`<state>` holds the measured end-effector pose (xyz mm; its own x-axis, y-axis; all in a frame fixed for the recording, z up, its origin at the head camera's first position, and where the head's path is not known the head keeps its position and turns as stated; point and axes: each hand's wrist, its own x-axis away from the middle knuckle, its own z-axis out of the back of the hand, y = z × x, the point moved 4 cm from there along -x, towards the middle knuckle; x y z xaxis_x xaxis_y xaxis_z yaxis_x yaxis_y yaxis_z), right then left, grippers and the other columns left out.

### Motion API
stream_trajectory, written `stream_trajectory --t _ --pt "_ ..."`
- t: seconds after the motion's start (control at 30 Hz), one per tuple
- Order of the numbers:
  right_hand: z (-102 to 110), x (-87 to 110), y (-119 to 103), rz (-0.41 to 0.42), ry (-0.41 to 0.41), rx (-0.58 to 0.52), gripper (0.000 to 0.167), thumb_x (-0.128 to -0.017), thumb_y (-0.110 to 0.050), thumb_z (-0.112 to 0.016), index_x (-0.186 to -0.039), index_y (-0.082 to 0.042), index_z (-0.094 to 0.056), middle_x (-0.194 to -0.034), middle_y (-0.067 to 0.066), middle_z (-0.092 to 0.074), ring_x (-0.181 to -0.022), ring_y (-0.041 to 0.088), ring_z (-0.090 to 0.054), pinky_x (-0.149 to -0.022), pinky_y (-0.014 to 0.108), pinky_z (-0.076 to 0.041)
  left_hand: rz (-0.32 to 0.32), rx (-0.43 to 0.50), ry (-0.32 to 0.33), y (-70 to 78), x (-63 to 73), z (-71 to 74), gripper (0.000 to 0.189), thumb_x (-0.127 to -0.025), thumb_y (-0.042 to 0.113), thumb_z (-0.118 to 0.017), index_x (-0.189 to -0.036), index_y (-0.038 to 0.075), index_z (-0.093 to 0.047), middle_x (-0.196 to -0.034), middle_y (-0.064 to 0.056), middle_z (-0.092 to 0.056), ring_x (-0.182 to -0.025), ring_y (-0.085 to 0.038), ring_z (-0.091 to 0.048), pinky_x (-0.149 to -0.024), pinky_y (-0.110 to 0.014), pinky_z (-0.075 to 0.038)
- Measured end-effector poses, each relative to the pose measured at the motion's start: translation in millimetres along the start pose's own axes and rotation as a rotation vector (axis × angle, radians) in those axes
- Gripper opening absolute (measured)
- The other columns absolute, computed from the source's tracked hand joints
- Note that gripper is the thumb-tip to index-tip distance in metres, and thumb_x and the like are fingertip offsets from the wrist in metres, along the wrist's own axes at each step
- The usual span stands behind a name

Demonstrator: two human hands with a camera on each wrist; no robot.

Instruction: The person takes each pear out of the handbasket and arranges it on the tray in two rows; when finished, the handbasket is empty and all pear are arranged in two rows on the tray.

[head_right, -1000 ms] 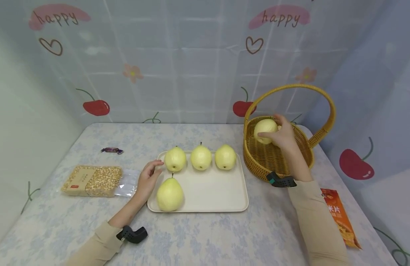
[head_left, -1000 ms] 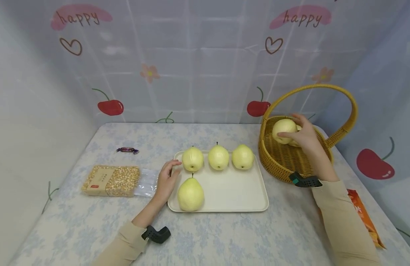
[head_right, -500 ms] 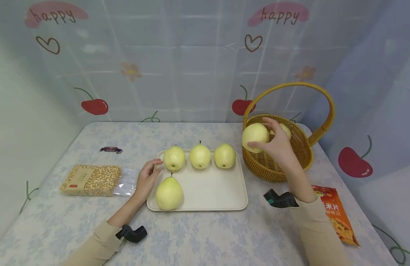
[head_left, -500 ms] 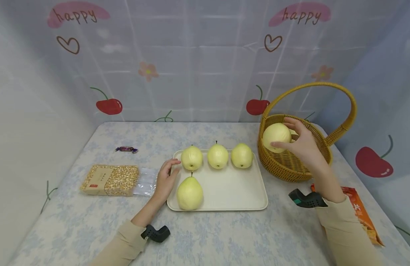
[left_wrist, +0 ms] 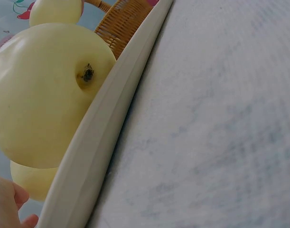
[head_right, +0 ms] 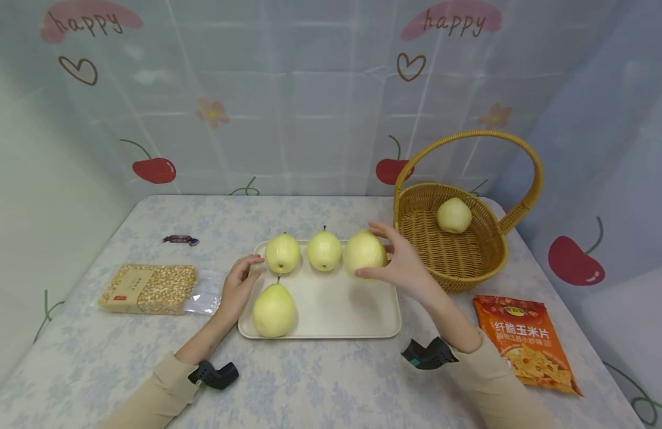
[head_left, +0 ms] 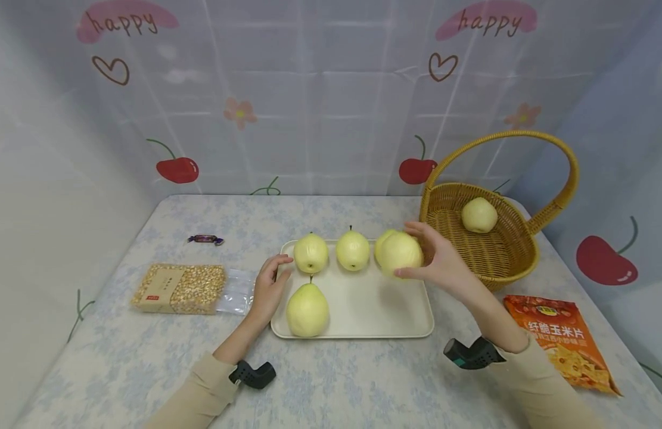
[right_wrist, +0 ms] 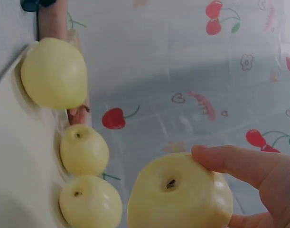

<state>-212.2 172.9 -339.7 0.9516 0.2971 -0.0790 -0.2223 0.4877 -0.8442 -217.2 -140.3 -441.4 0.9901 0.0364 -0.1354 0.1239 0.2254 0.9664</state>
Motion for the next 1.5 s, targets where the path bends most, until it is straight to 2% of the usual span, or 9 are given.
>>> stream_trajectory --t 0.33,0.67,0.87,1.0,1.1,1.3,1.5 --pt "-48 4.1 7 0.032 -0.099 -0.019 0.084 -0.072 -0.016 -0.083 -0.142 -0.006 -0.038 -0.143 0.024 -0.042 -0.115 0.044 -0.057 -0.085 0.045 -0.054 0.012 -0.002 0.002 1.0 0.9 0.0 0.027 -0.094 0.000 -0.051 -0.119 -0.008 -0.057 -0.138 -0.024 -0.046 -0.141 -0.033 -0.033 -0.119 -0.045 -0.028" --pt "-85 5.0 22 -0.026 -0.149 -0.054 0.087 -0.068 -0.016 -0.085 -0.141 -0.005 -0.039 -0.145 0.020 -0.042 -0.115 0.040 -0.057 -0.087 0.043 -0.052 0.019 -0.002 -0.005 0.4 0.8 -0.5 0.027 -0.094 0.000 -0.051 -0.119 -0.008 -0.057 -0.139 -0.024 -0.045 -0.141 -0.034 -0.032 -0.119 -0.045 -0.026" --pt "-94 6.6 26 -0.039 -0.165 -0.057 0.088 -0.067 -0.013 -0.085 -0.141 -0.005 -0.040 -0.146 0.019 -0.042 -0.121 0.043 -0.052 -0.094 0.051 -0.048 0.015 -0.002 0.003 0.3 1.0 -0.8 0.026 -0.094 0.000 -0.052 -0.118 -0.008 -0.058 -0.138 -0.024 -0.046 -0.140 -0.034 -0.034 -0.118 -0.045 -0.028" --pt "-95 6.8 28 -0.021 -0.161 -0.037 0.087 -0.066 -0.012 -0.085 -0.141 -0.004 -0.041 -0.144 0.020 -0.043 -0.121 0.044 -0.051 -0.094 0.054 -0.047 0.018 -0.007 0.007 -0.3 0.5 -1.1 0.026 -0.094 0.000 -0.052 -0.118 -0.008 -0.058 -0.138 -0.024 -0.047 -0.140 -0.034 -0.035 -0.117 -0.046 -0.029" --pt "-95 7.2 29 -0.001 -0.166 -0.031 0.087 -0.066 -0.011 -0.085 -0.140 -0.002 -0.041 -0.143 0.022 -0.044 -0.120 0.044 -0.051 -0.093 0.053 -0.047 0.017 -0.012 0.009 -0.3 -0.3 -1.0 0.026 -0.094 0.000 -0.052 -0.118 -0.007 -0.058 -0.138 -0.024 -0.047 -0.139 -0.034 -0.035 -0.117 -0.047 -0.030" --pt "-100 8.2 28 -0.012 -0.197 -0.035 0.089 -0.066 -0.013 -0.085 -0.141 -0.002 -0.040 -0.145 0.017 -0.044 -0.118 0.038 -0.052 -0.091 0.047 -0.049 0.011 -0.013 0.006 1.0 -0.2 -0.5 0.026 -0.094 0.001 -0.052 -0.118 -0.007 -0.059 -0.138 -0.024 -0.047 -0.140 -0.034 -0.035 -0.117 -0.046 -0.030" --pt "-102 10.3 25 0.012 -0.237 0.041 0.091 -0.067 -0.019 -0.086 -0.142 -0.003 -0.038 -0.145 0.016 -0.043 -0.117 0.035 -0.051 -0.089 0.045 -0.049 0.012 -0.027 -0.004 2.1 0.2 -0.6 0.026 -0.095 0.002 -0.052 -0.119 -0.007 -0.058 -0.139 -0.024 -0.046 -0.140 -0.034 -0.034 -0.116 -0.048 -0.031"
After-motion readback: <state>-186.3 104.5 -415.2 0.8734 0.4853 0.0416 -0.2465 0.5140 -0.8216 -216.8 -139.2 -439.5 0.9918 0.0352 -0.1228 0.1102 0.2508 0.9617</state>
